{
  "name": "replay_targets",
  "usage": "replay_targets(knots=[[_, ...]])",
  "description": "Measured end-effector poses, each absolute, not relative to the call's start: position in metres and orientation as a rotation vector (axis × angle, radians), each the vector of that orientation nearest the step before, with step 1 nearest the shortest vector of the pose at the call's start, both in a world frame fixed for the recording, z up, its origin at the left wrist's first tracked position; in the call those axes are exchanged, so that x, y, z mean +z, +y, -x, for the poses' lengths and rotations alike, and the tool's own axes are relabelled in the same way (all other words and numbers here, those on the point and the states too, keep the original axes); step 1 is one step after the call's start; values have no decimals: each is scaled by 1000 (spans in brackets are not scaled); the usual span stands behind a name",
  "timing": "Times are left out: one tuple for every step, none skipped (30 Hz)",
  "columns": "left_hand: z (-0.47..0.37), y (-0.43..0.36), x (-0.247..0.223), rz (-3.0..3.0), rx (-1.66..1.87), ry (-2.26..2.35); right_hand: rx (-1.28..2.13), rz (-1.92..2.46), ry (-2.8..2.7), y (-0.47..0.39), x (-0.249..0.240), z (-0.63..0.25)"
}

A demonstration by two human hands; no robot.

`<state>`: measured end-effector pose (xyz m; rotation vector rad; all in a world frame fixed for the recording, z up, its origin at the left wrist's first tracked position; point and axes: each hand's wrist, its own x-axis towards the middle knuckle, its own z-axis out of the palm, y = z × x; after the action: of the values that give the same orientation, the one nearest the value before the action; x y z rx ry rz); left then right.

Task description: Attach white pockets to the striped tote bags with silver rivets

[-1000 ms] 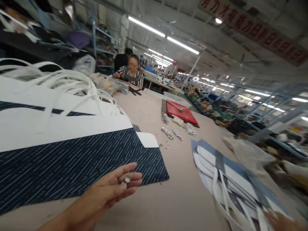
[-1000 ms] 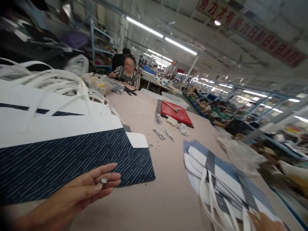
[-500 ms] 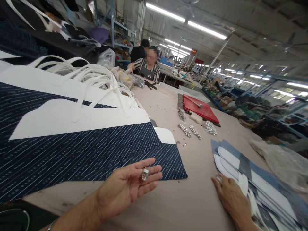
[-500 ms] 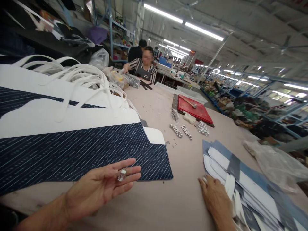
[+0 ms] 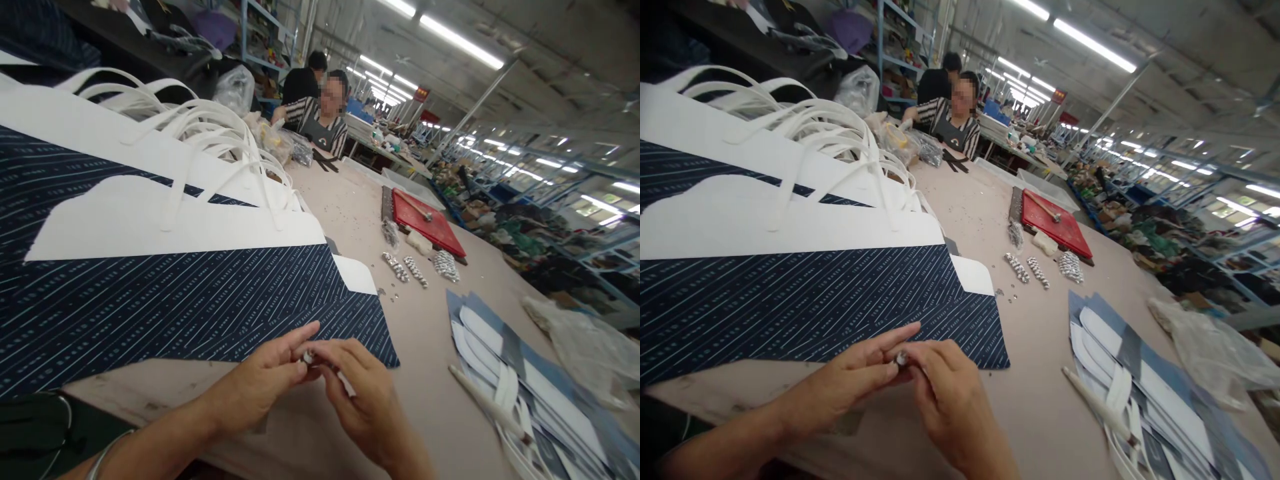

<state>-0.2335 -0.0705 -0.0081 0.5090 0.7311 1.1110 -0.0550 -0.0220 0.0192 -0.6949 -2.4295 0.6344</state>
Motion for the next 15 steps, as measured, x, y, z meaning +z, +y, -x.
replay_targets(knots=[[236, -71, -8, -546, 1109, 758, 650, 666, -2451, -23, 19, 61], [238, -72, -8, -582, 1101, 794, 652, 651, -2463, -24, 18, 66], [240, -73, -7, -617, 1089, 835, 646, 643, -2474, -23, 18, 69], [242, -73, -7, -653, 1077, 878, 634, 640, -2487, -22, 17, 71], [244, -73, -7, -687, 1065, 917, 620, 635, -2501, -21, 16, 72], [246, -73, -7, -718, 1052, 947, 605, 629, -2518, -20, 16, 73], [247, -73, -7, -742, 1042, 967, 590, 627, -2539, -19, 16, 74], [249, -73, -7, -756, 1034, 979, 577, 628, -2564, -18, 16, 74], [250, -73, -7, -759, 1026, 979, 572, 632, -2588, -18, 16, 75], [251, -73, -7, -749, 1018, 972, 576, 638, -2612, -17, 16, 75], [252, -72, -8, -732, 1010, 960, 587, 644, -2631, -16, 16, 75], [252, -72, -8, -711, 1003, 947, 603, 649, -2644, -16, 16, 75], [252, -72, -9, -692, 1001, 931, 622, 646, -2651, -15, 15, 75], [253, -71, -9, -677, 1003, 913, 639, 639, -2654, -14, 15, 75], [253, -71, -9, -665, 1009, 894, 650, 630, -2652, -13, 15, 75]])
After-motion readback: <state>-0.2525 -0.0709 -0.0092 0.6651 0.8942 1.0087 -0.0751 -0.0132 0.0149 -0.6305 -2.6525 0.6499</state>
